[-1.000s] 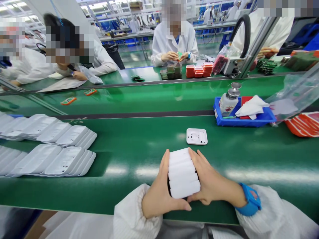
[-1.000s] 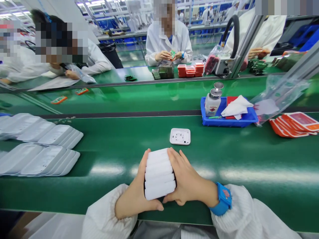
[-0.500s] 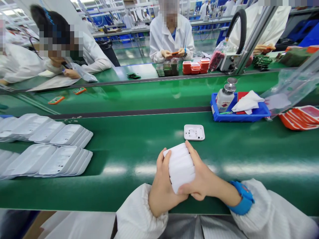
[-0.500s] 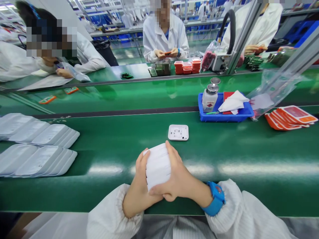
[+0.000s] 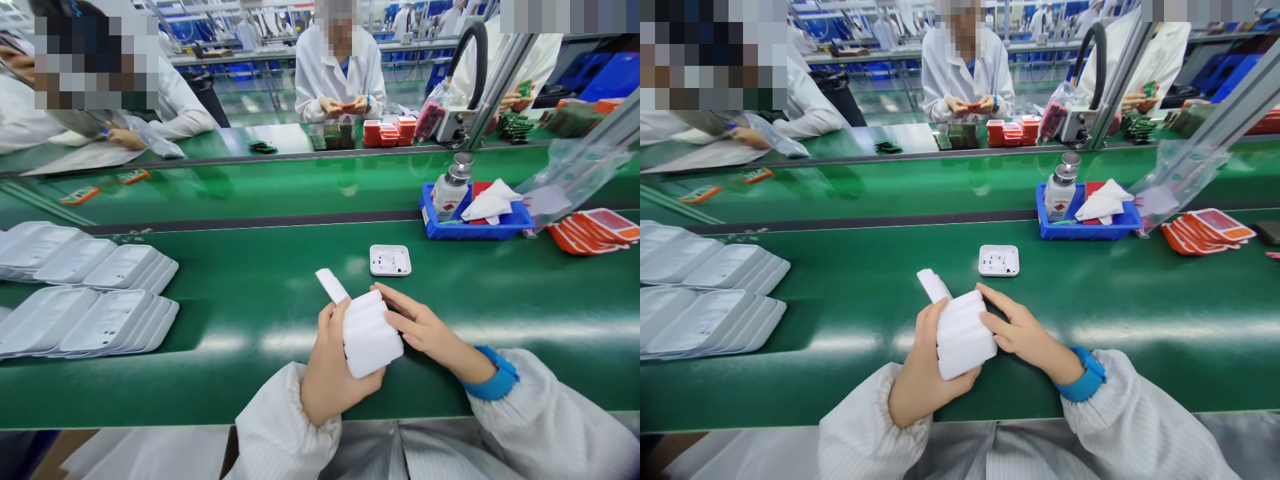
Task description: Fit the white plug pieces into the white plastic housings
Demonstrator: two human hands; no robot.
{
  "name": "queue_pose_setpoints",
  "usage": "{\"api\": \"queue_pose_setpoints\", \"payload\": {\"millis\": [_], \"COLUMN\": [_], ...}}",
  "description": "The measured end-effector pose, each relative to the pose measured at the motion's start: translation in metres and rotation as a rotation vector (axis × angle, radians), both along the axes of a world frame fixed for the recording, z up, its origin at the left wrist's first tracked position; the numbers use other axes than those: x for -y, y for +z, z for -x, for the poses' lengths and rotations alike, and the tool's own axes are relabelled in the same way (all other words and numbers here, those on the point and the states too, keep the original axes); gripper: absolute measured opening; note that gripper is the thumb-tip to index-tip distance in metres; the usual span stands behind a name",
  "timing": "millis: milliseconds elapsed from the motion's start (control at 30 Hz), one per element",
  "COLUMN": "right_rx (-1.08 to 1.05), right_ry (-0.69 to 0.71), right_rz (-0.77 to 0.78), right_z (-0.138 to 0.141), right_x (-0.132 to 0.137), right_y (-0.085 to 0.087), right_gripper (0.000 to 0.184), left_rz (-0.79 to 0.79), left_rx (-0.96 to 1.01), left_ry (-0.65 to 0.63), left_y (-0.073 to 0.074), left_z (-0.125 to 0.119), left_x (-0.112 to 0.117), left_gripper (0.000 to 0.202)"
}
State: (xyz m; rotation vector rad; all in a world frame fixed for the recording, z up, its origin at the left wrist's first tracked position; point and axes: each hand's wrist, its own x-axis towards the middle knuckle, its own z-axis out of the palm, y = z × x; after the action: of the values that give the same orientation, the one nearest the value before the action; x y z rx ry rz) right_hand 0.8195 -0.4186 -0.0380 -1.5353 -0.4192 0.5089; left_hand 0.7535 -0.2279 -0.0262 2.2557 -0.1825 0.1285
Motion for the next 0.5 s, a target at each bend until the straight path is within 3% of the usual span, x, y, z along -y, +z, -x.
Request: {"api": "queue_pose_setpoints", "payload": {"millis": [333,500], "right_rx": [0.268,0.689], "right_ry": [-0.054,-0.090], "right_rz": [0.146,0.244], "right_z": [-0.001,0.010], "right_x": [-0.005,-0.005], "right_y": [0.007,0.015], "right_gripper": [0.044,0.045], "left_rz": [0.046,0.047], "left_rx": [0.054,0.072], "left_ry": [-0.033,-0.036], "left_y": [-0.002,-0.003], "left_z": [0.000,0.000], "left_x": [-0.002,-0.001], "left_gripper": [0.098,0.097]}}
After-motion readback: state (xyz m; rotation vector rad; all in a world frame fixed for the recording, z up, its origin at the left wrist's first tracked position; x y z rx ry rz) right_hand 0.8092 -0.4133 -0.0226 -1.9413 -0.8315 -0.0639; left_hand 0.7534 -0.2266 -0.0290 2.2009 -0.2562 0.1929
